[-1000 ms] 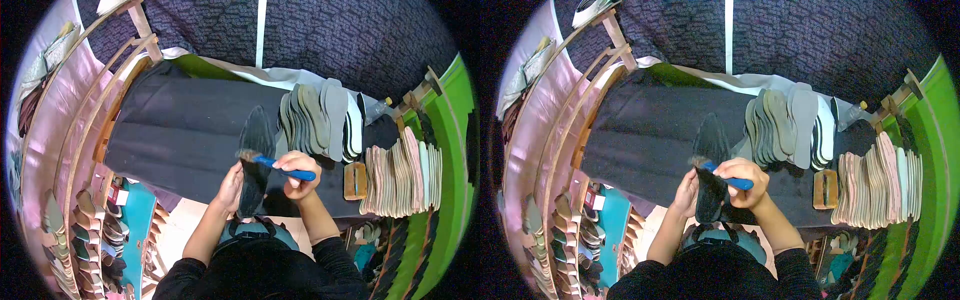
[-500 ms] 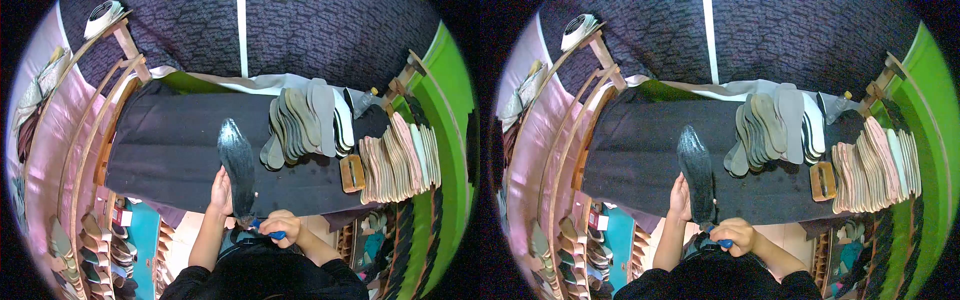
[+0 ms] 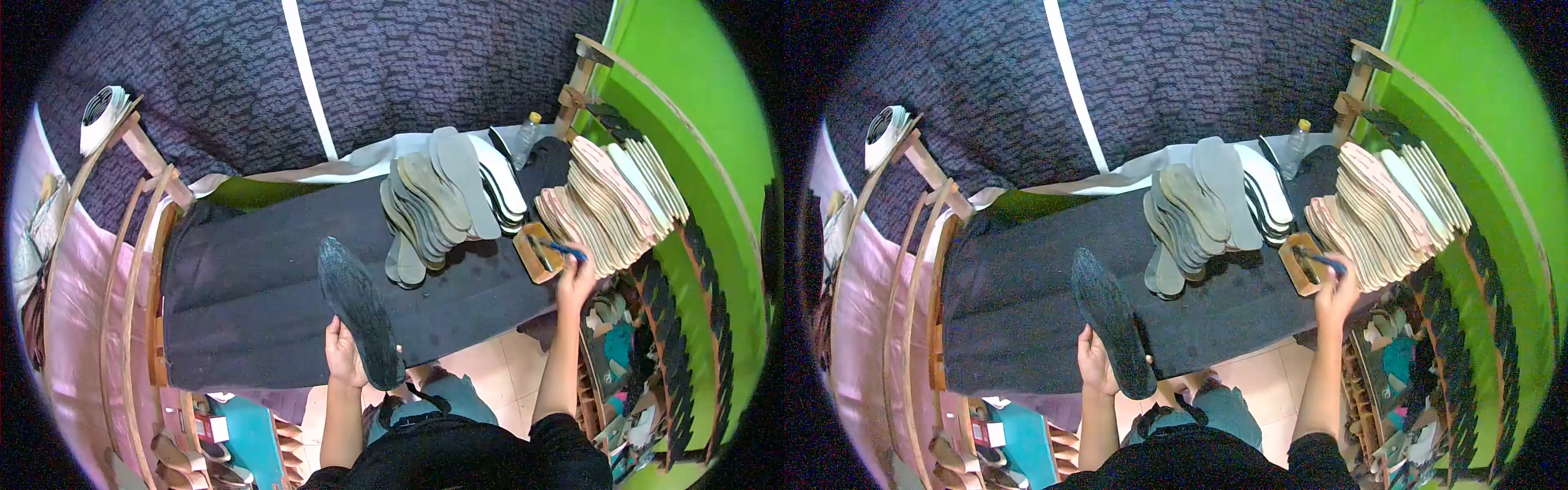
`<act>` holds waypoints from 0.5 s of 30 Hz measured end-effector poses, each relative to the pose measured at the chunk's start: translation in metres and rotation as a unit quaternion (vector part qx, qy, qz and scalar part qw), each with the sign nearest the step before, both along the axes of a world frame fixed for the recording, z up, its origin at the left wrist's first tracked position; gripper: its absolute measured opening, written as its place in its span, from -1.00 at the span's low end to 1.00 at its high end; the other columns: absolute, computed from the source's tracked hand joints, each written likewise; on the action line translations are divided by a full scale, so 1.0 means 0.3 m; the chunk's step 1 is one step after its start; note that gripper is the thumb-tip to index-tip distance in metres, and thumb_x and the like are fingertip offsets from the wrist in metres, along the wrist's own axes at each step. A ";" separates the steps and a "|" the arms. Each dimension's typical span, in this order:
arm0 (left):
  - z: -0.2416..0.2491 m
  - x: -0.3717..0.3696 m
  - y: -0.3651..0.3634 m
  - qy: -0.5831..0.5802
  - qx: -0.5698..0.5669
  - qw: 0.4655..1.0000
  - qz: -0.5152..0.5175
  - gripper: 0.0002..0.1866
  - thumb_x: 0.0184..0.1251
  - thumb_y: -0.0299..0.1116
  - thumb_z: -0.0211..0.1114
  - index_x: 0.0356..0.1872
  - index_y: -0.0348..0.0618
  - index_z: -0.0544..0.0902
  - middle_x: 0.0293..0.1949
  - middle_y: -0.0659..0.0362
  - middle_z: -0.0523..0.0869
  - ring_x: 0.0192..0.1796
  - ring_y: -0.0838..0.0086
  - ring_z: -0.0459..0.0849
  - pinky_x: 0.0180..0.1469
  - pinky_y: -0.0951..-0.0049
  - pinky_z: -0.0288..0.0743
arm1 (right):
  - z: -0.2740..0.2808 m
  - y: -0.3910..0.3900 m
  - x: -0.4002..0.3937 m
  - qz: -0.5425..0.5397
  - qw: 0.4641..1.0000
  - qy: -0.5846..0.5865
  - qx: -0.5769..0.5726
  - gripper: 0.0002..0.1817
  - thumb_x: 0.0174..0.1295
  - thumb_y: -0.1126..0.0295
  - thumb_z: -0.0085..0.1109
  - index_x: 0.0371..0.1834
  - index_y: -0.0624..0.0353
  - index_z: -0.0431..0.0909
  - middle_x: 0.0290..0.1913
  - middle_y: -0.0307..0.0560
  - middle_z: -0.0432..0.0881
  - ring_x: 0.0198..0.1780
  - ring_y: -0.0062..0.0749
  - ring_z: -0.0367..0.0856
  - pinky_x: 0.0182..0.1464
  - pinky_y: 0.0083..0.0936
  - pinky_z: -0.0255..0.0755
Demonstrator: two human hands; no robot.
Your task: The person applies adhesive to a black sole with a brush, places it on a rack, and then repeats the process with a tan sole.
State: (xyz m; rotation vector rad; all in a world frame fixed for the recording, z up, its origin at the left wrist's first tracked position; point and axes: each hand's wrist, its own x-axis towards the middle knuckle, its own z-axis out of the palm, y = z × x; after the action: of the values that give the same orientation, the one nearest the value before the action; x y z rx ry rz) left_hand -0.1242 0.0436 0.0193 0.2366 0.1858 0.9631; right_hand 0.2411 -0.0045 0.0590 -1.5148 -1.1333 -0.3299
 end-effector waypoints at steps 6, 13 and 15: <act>-0.004 0.050 -0.022 -0.042 0.002 0.997 -0.069 -0.45 0.35 0.04 -0.34 0.17 -0.04 0.34 0.04 0.02 0.51 -0.04 0.04 0.57 -0.10 -0.20 0.46 | -0.115 0.053 0.049 0.049 0.990 -0.038 -0.125 -0.80 0.16 0.47 0.04 -0.15 0.26 0.41 -0.25 0.06 0.53 -0.30 -0.18 0.56 -0.21 -0.43 0.41; 0.032 0.137 -0.033 -0.073 0.005 0.988 -0.137 -0.45 0.38 0.06 -0.37 0.19 -0.04 0.32 0.05 0.01 0.51 -0.01 0.03 0.56 -0.03 -0.22 0.41 | -0.123 -0.002 0.025 0.027 0.982 -0.136 -0.129 -0.74 0.01 0.47 0.15 -0.19 0.22 0.46 -0.12 0.06 0.53 -0.04 -0.01 0.44 0.05 -0.28 0.28; 0.045 0.174 -0.038 -0.076 0.013 0.985 -0.157 -0.45 0.39 0.05 -0.38 0.19 -0.03 0.33 0.04 0.02 0.52 0.00 0.06 0.57 -0.02 -0.18 0.43 | -0.136 -0.025 0.025 0.019 0.981 -0.122 -0.152 -0.59 -0.04 0.42 0.21 -0.06 0.21 0.42 0.01 0.09 0.47 0.08 0.01 0.36 0.14 -0.23 0.21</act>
State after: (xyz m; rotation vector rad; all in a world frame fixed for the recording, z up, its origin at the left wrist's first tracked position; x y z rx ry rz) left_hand -0.0721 0.0321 0.0329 0.2077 -0.0055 0.6663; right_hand 0.2486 -0.0121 0.0182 -1.7518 -1.4565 -0.3337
